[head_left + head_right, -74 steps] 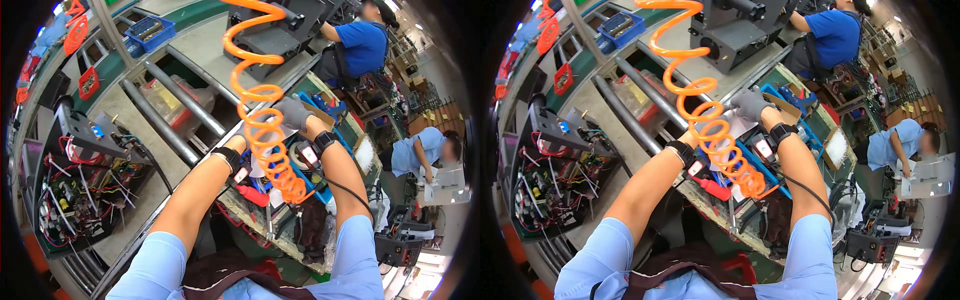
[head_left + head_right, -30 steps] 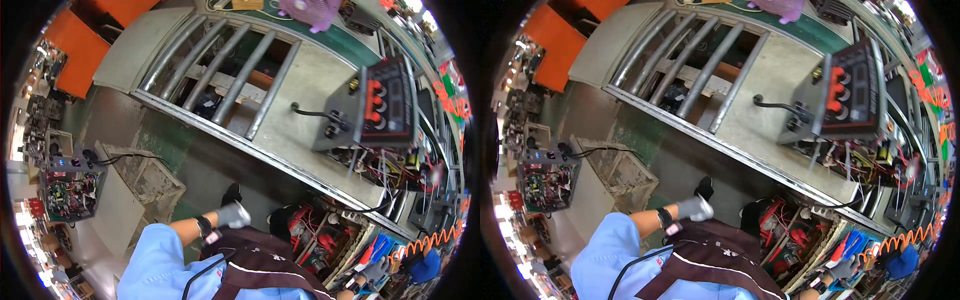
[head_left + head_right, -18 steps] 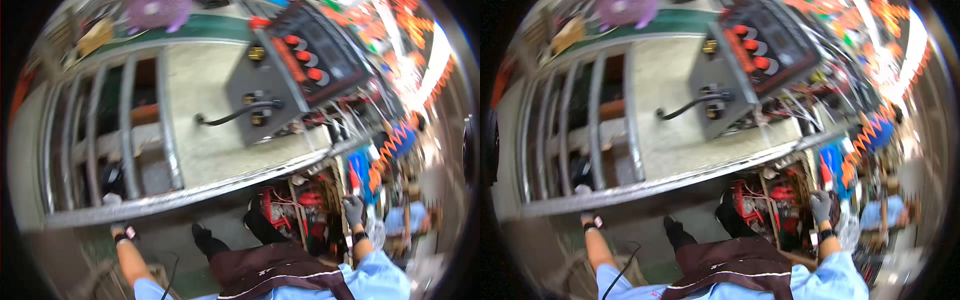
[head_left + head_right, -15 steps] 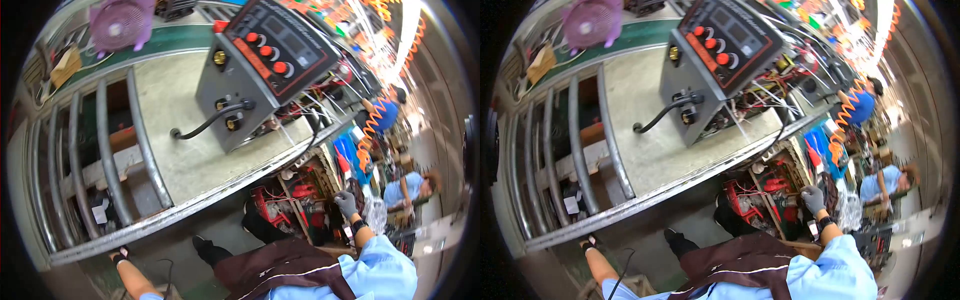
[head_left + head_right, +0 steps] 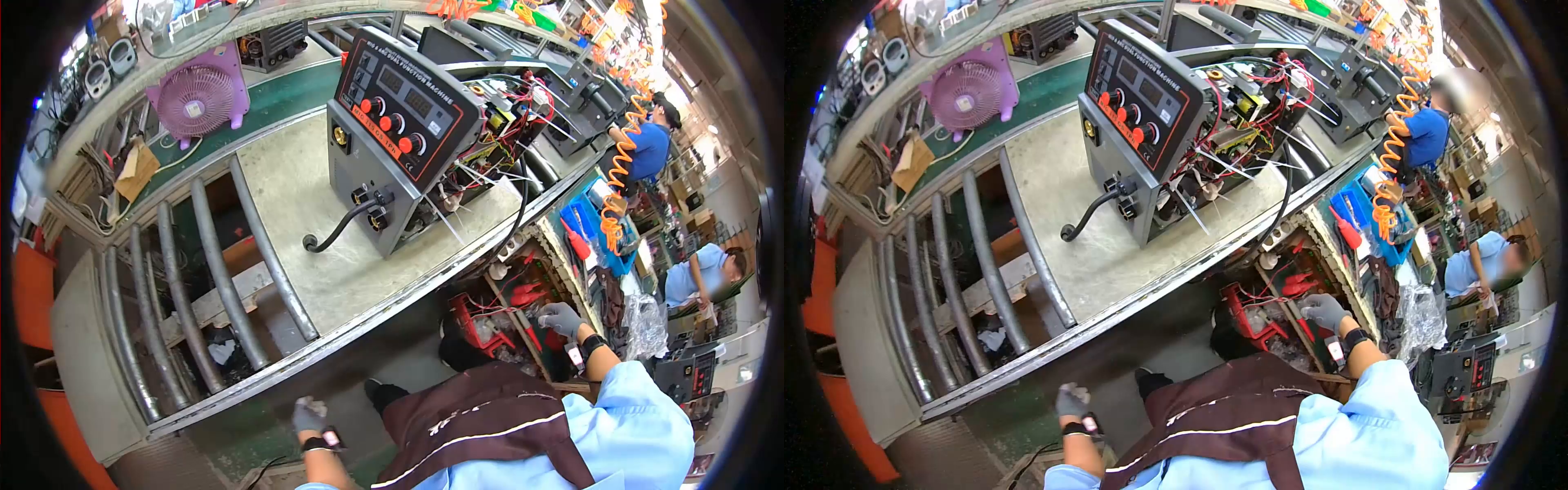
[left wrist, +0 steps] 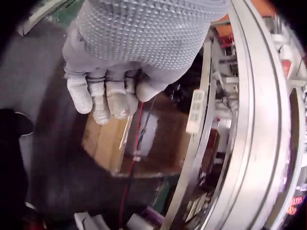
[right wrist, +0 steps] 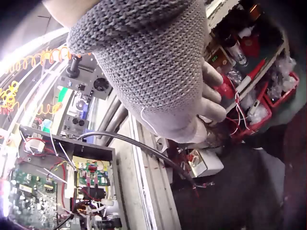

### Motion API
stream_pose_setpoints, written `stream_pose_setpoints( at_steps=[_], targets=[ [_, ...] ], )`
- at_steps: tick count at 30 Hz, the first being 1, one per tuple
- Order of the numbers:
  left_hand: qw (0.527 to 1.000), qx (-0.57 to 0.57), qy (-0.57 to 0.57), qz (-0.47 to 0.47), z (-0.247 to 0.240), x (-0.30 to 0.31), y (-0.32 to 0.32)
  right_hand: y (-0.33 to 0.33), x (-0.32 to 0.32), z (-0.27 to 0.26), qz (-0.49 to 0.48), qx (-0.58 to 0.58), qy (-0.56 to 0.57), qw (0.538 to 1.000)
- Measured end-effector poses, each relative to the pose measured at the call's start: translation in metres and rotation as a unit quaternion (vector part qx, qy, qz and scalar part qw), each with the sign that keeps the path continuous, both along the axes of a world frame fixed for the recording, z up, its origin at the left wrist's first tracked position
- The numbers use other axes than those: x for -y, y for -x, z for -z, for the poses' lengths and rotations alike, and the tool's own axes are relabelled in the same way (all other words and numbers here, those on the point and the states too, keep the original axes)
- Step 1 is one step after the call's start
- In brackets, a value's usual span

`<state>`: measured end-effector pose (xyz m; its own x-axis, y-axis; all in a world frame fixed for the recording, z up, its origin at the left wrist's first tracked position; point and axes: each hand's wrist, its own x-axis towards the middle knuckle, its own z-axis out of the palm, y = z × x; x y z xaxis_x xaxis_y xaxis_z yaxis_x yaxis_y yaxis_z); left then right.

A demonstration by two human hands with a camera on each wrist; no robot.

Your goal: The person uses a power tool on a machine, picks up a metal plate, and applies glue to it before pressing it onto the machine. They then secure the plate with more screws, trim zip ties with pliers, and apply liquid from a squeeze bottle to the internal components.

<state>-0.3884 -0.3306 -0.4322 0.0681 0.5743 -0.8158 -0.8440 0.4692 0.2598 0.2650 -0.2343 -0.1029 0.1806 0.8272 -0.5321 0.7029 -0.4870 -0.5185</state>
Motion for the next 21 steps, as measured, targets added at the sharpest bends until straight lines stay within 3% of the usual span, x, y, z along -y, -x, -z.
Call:
stream_pose_setpoints(
  at_steps=[3, 5, 7, 9, 11, 13, 15, 17, 19, 21],
  targets=[
    [0.997, -0.028, 0.051, 0.059, -0.046, 0.008, -0.066, 0.013, -0.007, -0.021, -0.001, -0.056, 0.012, 0.998],
    [0.979, -0.137, 0.073, 0.129, -0.118, -0.014, -0.117, 0.016, -0.009, -0.034, 0.052, -0.077, 0.03, 0.995],
    [0.973, -0.149, -0.002, 0.174, -0.144, -0.025, -0.147, 0.009, -0.013, -0.049, 0.072, -0.106, 0.046, 0.991],
    [0.942, -0.144, -0.019, 0.304, -0.161, -0.057, -0.171, -0.009, -0.014, -0.08, 0.069, -0.191, -0.009, 0.979],
    [0.924, -0.086, -0.079, 0.364, -0.182, -0.088, -0.188, -0.038, -0.016, -0.103, 0.132, -0.326, -0.043, 0.935],
    [0.868, -0.202, -0.119, 0.438, -0.221, -0.122, -0.223, -0.086, -0.023, -0.136, 0.116, -0.426, -0.121, 0.889],
    [0.817, -0.241, -0.171, 0.495, -0.244, -0.163, -0.257, -0.155, -0.031, -0.145, 0.188, -0.417, -0.188, 0.869],
    [0.786, -0.261, -0.206, 0.522, -0.269, -0.197, -0.293, -0.22, -0.041, -0.152, 0.264, -0.405, -0.311, 0.818],
    [0.75, -0.294, -0.277, 0.524, -0.282, -0.231, -0.335, -0.287, -0.06, -0.157, 0.332, -0.379, -0.358, 0.786],
    [0.724, -0.312, -0.272, 0.552, -0.324, -0.257, -0.394, -0.351, -0.085, -0.155, 0.378, -0.266, -0.37, 0.806]
  ],
)
